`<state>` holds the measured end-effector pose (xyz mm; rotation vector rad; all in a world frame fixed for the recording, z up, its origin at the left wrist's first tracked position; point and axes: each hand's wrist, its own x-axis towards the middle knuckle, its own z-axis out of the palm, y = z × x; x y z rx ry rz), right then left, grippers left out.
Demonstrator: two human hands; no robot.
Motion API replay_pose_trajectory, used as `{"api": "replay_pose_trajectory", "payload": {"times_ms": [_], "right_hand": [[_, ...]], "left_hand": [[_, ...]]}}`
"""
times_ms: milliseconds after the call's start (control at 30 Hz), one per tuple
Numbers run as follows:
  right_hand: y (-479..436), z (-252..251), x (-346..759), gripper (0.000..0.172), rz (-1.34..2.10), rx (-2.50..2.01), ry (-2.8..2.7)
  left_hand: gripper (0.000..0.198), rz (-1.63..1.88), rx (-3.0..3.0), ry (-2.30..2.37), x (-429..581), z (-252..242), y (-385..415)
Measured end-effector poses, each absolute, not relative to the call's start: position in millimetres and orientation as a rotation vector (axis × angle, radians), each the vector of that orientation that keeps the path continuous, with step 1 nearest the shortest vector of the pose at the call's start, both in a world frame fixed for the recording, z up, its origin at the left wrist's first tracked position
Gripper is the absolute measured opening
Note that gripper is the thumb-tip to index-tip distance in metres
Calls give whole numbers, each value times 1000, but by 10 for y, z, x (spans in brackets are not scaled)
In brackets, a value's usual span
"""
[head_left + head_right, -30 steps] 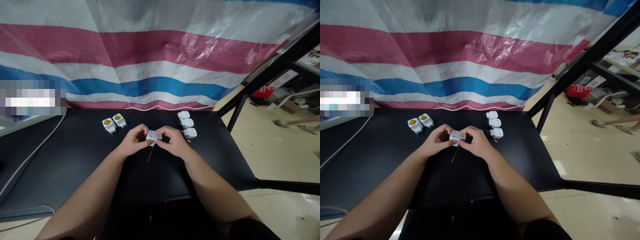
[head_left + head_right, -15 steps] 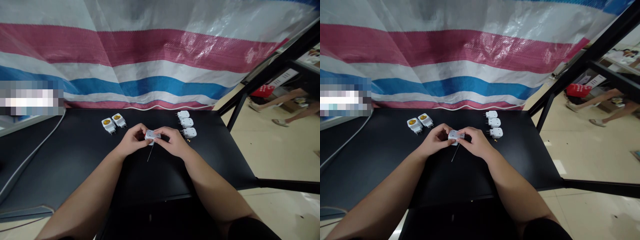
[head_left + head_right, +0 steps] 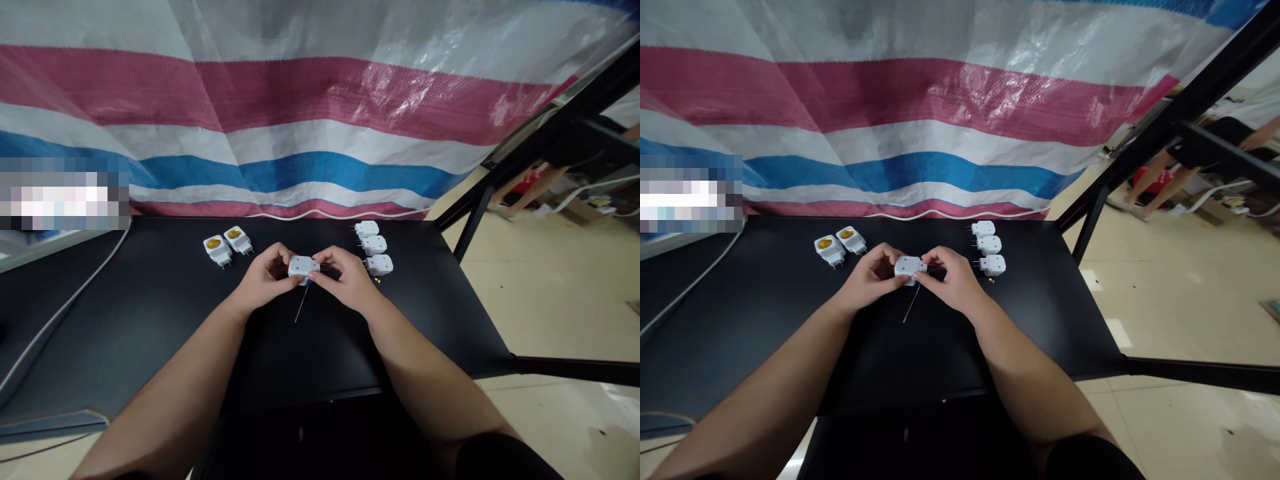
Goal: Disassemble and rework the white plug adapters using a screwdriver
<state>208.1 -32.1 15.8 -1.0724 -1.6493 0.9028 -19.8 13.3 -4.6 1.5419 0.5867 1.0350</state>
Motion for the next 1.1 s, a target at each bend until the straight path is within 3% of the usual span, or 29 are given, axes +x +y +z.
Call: {"api": "replay_pose_trajectory", "payload": {"times_ms": [167,333,1100], "right_hand": [[-316,154,2095,17,950,-1075,-1652],[-303,145,2095,12,880,-1036,-1673],[-304,212,2126,8,656,-946,-1788]], "left_hand": [[42,1071,1598,627,-209,-23,129],[67,1022,1618,581,-220,-16,129],[53,984,1701,681,-256,-5,133]]}}
